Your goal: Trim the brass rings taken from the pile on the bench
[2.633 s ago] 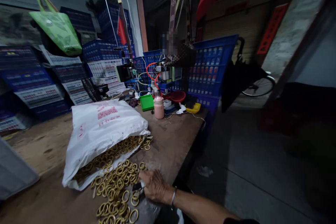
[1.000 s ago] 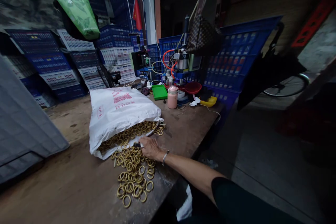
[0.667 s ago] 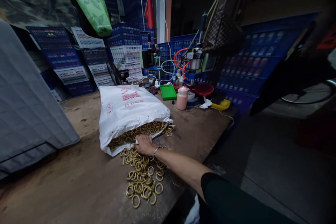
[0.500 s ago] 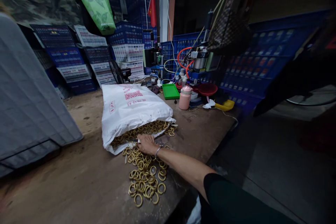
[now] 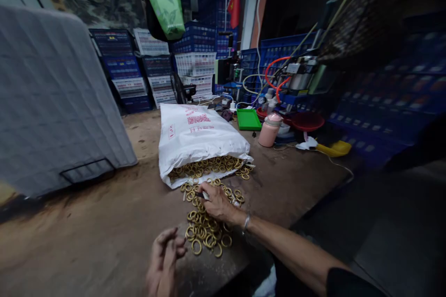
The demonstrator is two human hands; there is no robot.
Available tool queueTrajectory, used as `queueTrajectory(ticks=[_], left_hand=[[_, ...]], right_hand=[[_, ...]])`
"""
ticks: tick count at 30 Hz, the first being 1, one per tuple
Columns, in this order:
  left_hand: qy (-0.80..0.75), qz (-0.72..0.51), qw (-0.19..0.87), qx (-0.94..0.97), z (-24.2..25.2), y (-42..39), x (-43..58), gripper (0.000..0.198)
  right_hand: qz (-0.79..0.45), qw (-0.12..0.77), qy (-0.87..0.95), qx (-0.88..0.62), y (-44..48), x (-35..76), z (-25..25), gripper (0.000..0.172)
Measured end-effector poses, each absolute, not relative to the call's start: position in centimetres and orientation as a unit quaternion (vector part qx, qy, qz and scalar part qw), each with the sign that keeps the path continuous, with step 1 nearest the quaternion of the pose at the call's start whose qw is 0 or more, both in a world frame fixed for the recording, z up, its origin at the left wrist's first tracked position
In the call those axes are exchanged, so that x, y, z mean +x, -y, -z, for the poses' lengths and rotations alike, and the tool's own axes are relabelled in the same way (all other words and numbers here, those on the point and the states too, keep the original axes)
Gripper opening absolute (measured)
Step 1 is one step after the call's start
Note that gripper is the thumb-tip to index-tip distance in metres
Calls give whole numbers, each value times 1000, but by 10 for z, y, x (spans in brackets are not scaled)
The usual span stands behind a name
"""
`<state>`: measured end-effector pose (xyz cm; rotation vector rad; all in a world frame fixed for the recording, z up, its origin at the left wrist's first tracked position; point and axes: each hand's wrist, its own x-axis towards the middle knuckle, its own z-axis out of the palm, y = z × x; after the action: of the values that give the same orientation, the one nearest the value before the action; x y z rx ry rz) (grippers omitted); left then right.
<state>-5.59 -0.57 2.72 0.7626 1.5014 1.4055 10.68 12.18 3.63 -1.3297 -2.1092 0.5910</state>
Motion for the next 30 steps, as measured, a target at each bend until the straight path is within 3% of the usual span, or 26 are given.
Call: queueTrajectory(ticks=[5,16,24,30], left_hand=[[-563,-595,516,251,-16,-15,-29,52],[-528,-585,543,291,-16,-3,-4,37],[-553,-559,525,326,-17,-2,4,35],[-533,-532,551,361,-12,-3,6,33]], right_hand=[[-288,299,787,-456,-84,109,-30,8],[-345,309,778,-424,-54,119,-32,3],[-420,294,735,-444,-52,126,-36,22],[-427,291,729,-450,-53,129,-34,18]])
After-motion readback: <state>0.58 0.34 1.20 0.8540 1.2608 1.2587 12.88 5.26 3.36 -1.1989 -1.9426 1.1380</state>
